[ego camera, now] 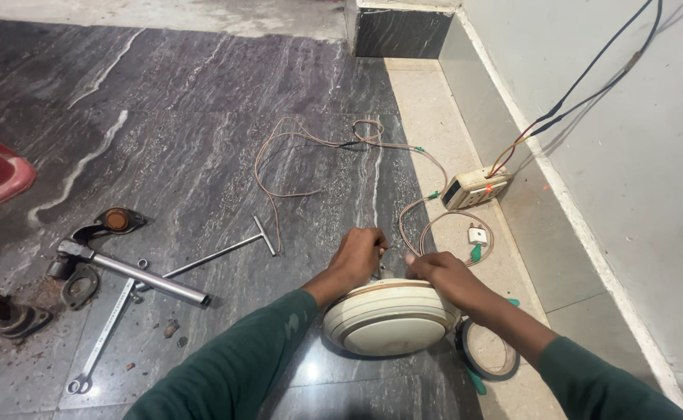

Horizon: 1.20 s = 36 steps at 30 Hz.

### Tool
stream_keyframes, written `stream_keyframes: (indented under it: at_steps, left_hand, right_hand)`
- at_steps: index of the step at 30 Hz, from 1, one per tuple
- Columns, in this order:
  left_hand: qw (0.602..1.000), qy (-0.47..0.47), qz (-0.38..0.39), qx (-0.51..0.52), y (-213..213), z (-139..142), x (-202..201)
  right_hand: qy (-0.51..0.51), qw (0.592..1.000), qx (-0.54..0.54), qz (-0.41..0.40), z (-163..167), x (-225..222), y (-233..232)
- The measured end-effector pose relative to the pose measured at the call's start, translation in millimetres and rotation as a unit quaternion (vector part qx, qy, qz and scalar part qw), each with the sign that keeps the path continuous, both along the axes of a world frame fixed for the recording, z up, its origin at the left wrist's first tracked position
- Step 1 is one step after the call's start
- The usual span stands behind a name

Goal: The person works on a round ceiling light fixture on the floor, arranging its wires and wrapping them with black electrical tape, then uses pliers and a screwdriver to work on the fixture's wiring and connects it to a wall socket with a lit indicator.

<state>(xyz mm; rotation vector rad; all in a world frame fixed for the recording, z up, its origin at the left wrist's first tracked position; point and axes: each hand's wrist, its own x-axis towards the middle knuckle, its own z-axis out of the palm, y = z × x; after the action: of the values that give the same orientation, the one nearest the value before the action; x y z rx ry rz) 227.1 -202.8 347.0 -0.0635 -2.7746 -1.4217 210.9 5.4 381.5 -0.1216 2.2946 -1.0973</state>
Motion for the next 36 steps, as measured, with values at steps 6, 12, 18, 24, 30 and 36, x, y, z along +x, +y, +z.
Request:
stream_keyframes:
  at_steps: [6,12,18,24,30,36]
  left_hand:
    - [0.999,0.029,-0.023,0.016,5.0,6.5,2.6]
    - [0.999,0.028,-0.027,0.015,5.5,15.4,13.3]
    - [0.998,0.054,-0.038,-0.001,9.2,12.4,16.5]
    - [0.995,0.062,-0.073,0.004,23.1,18.9,22.7]
    - [0.989,0.078,-0.121,-0.043,19.8,43.8,37.1]
    - [0.974,0.091,-0.186,-0.088,11.4,54.4,49.2]
  right_hand:
    - [-0.123,0.991,0.056,-0.006,4.2,-18.2,1.9]
    - [-0.239,0.965,-0.028,0.106,11.7,-12.3,2.5]
    - [0.109,0.949,-0.097,0.278,30.2,41.0,15.5]
    - [0.12,0.944,0.134,0.275,70.7,84.7,3.0]
    - [0.194,0.933,0.114,0.282,83.1,94.5,3.6]
    - [0.238,0.923,0.13,0.272,77.4,99.8,9.4]
